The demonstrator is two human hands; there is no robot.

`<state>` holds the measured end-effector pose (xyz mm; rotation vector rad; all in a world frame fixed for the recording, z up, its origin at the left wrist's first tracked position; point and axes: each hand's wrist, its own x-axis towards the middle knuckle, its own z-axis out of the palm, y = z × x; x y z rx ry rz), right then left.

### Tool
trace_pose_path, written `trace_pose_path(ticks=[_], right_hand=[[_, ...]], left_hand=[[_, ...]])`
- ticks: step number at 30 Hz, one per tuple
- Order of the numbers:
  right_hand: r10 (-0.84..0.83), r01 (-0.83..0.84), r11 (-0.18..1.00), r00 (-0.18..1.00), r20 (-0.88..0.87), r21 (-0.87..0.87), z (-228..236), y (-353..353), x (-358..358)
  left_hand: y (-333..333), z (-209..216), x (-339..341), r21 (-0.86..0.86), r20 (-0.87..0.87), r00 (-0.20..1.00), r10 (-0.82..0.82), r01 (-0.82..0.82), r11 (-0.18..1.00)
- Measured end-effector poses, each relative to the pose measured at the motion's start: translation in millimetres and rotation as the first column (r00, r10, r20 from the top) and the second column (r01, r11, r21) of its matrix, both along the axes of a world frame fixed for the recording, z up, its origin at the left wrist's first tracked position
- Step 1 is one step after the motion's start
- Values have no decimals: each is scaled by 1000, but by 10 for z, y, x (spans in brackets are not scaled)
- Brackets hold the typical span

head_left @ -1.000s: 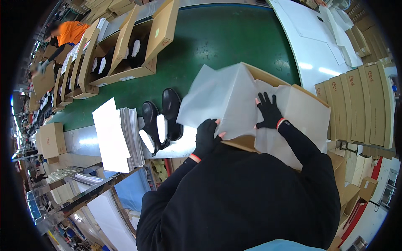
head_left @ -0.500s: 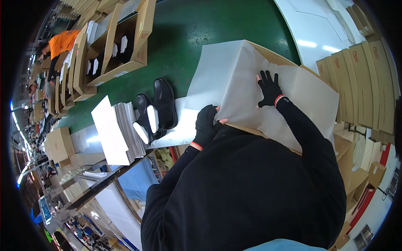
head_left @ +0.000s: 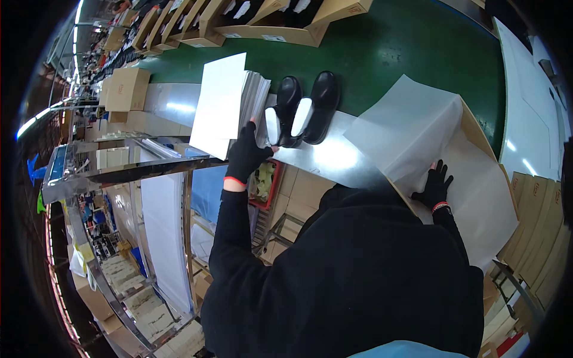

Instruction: The person places white tissue paper into a cardboard shoe box, inserts a pair of black shoes, adds crumpled paper fillers, and closes the box. This sequence is repeated multiple times on a green conveyor belt in a warehouse setting.

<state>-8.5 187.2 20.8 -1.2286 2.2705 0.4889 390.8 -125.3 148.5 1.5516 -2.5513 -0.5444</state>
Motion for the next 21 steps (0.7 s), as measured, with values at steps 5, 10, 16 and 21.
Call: trace_pose_path(ticks=[5, 10, 16, 21], right_hand=[[-47, 46, 999, 999, -26, -14, -3, -108, -10], [-80, 74, 994, 994, -73, -79, -93, 23, -38], [-15, 371, 580, 895, 445, -725, 476, -239, -245], [348, 537, 588, 507, 789, -605, 1588, -885, 174]], left_hand=[[75, -1093, 24, 82, -332, 927, 176, -157, 984], [-336, -591, -108, 44, -560, 707, 431, -495, 868], [-364, 1321, -453, 59, -794, 595, 126, -131, 990], [18, 1301, -1295, 359, -734, 672, 102, 255, 898]])
